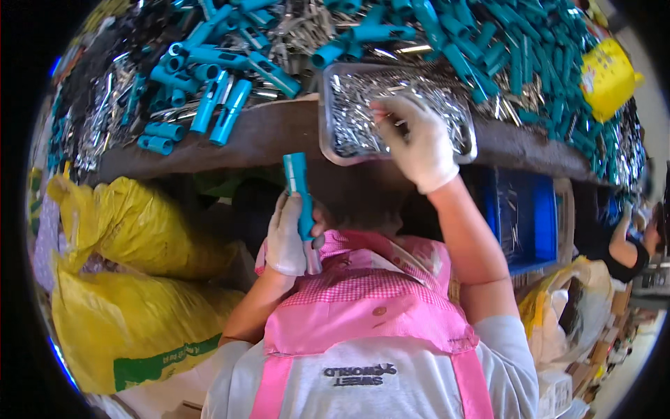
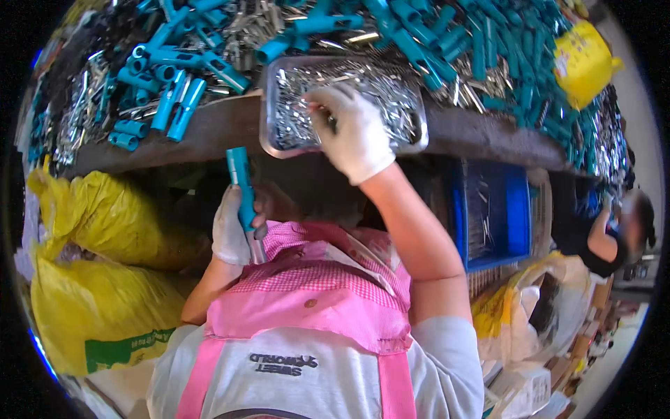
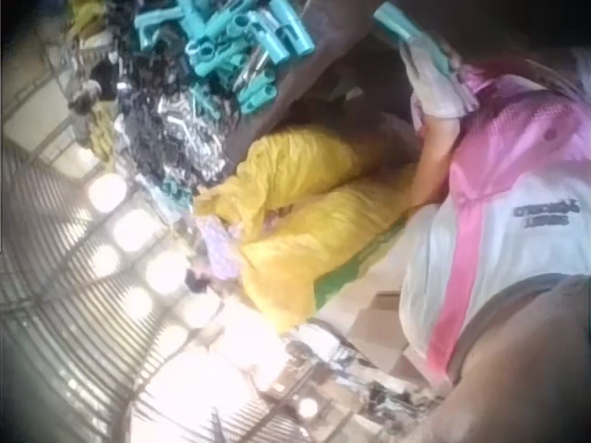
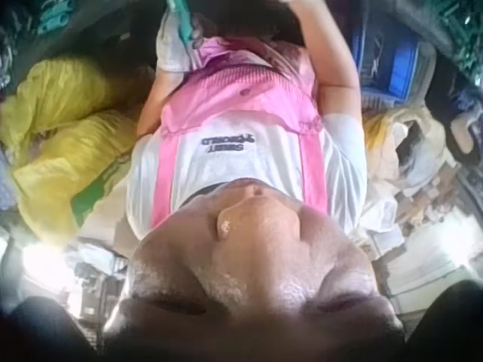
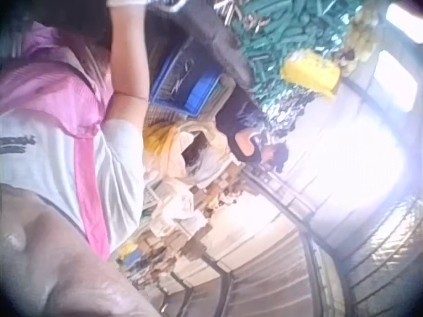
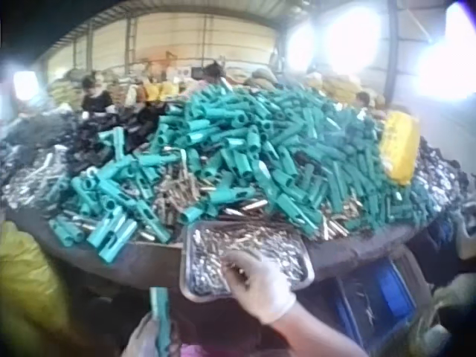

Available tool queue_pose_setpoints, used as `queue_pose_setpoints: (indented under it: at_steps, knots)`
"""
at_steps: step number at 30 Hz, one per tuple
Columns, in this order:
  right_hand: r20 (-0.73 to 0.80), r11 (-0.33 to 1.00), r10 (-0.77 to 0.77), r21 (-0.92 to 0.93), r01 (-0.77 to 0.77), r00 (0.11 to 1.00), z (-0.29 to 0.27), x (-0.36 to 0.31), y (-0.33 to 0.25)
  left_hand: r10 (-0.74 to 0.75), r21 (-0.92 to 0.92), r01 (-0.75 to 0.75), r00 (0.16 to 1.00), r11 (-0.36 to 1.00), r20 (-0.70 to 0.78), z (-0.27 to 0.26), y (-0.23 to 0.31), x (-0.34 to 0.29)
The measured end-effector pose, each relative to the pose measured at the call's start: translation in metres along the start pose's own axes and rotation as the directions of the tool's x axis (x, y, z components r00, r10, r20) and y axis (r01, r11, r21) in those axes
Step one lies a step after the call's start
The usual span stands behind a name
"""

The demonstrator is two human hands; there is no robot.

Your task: Assembling plastic sleeves with metal rods and springs at a factory workbench.

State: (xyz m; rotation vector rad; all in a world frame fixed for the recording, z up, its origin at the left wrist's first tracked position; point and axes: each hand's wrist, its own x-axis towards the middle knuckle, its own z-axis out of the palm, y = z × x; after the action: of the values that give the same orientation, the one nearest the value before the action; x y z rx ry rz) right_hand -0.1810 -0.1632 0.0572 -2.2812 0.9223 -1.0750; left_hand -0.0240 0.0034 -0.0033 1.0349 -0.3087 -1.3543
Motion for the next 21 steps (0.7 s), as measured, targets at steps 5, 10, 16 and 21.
queue_pose_setpoints:
  at_steps: [5,10,16,21]
  knots:
    - [0.251,0.944,-0.040,-0.307,0.118,0.967,0.029,0.033,0.024,-0.069,-0.173,0.067,0.998,0.983,-0.007,0.001,0.001,0.002]
    - [0.337,0.871,0.036,-0.472,0.136,0.941,0.043,0.050,0.023,-0.097,-0.194,0.116,0.990,0.974,0.104,-0.008,0.006,0.005]
    - [0.449,0.823,0.004,-0.509,0.252,0.894,0.041,0.067,0.026,-0.058,-0.225,0.068,0.997,0.972,0.051,-0.002,0.019,0.020]
    - [0.435,0.838,0.127,-0.528,0.138,0.892,0.052,0.080,0.027,0.007,-0.251,0.021,0.994,0.968,0.111,-0.001,0.024,0.021]
